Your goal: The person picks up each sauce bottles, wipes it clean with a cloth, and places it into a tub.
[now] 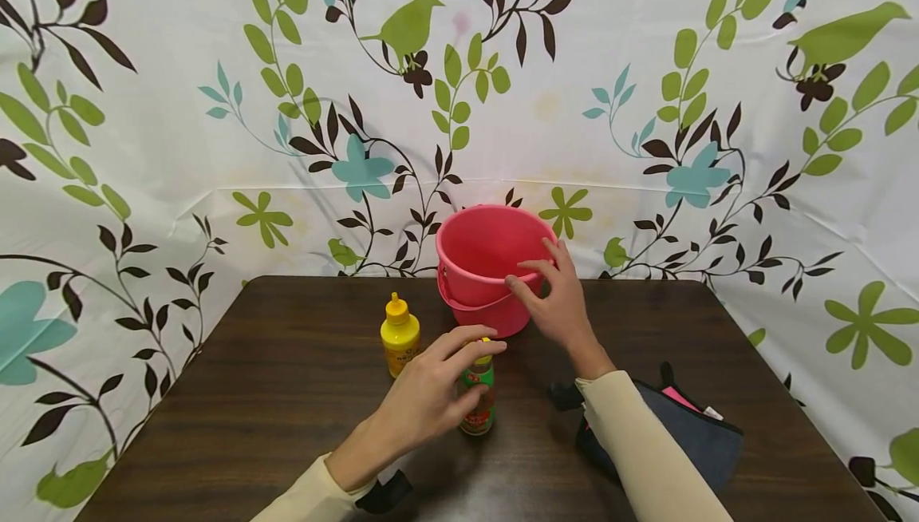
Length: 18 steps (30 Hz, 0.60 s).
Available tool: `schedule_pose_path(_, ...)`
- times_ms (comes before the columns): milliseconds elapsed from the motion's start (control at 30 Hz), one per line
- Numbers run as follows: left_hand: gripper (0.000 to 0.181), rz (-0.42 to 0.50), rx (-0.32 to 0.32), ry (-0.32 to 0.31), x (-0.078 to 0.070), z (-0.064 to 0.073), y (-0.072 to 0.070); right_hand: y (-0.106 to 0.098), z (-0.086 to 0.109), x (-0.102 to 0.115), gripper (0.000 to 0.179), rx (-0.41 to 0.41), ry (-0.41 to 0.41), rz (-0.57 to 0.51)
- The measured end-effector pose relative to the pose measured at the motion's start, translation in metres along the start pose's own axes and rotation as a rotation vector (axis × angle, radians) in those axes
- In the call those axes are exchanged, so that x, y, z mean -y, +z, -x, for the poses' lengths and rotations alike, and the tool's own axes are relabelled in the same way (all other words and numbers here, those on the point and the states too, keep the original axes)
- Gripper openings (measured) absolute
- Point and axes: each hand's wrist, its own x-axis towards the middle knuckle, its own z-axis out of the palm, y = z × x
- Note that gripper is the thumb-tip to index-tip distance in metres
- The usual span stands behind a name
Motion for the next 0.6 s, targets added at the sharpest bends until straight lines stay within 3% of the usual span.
schedule_pose_path(233,0.061,0.043,-0.019,-0.03,0.0,0.001,0.002,0.012,0.007,-0.001,0.034,-0.126,0.074,-0.265)
schedule_pose_path(400,0.051,0.124,-0.06,-0.108,0.0,0.002,0.005,0.016,0.011,0.0,0.037,-0.158,0.133,-0.327)
schedule_pose_path(600,0.044,0.237,-0.154,-0.177,0.002,0.005,0.011,0.02,0.015,-0.002,0.04,-0.165,0.14,-0.389)
